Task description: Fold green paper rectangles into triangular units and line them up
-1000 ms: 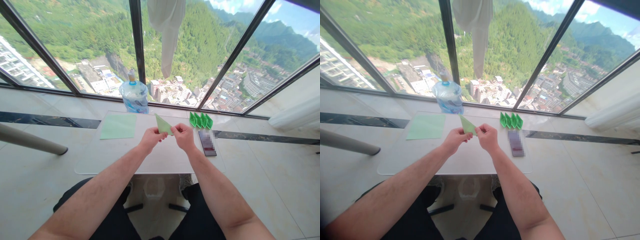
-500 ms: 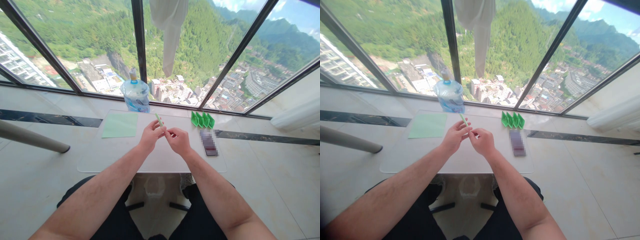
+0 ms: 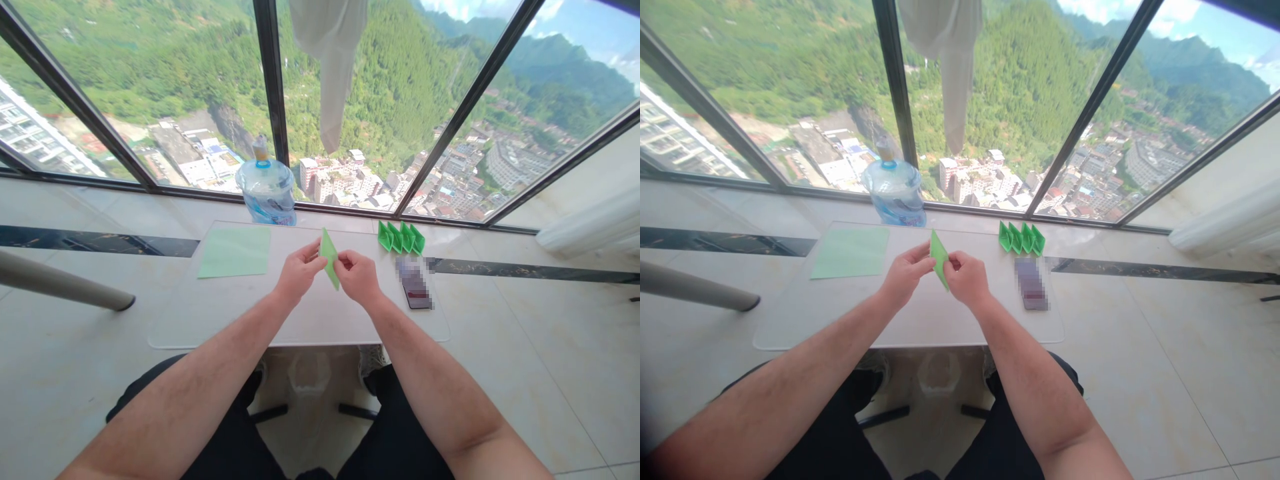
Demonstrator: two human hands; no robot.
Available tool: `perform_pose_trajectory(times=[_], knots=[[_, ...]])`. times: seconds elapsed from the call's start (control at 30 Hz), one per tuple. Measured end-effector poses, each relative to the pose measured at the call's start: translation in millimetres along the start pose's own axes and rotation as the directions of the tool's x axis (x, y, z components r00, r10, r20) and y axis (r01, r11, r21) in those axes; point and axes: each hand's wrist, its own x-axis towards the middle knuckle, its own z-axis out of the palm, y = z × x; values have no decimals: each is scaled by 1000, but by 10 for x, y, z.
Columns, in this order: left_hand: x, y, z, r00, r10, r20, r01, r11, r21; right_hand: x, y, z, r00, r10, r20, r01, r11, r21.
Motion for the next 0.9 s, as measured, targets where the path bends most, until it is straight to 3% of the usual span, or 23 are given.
perform_pose_trajectory(times=[0.23,0.37,0.5,0.63,0.9], knots=[[-34,-35,3,991,131,21,-131,940,315,-16,-22,-19,994,-99,-45,83,956,-280],[-17,-83,-27,989,145,12,-140,927,348,-9,-27,-47,993,-115,5,112,964,-240],[10,-91,-34,1000,-9,20,6,990,140,15,-7,-60,994,-9,110,5,999,38],[13,-24,-34,991,-133,-1,132,983,-128,55,20,-53,979,92,184,-140,953,270],[-5,137,-91,990,-128,58,140,925,-353,87,23,-54,975,104,196,-185,870,457]])
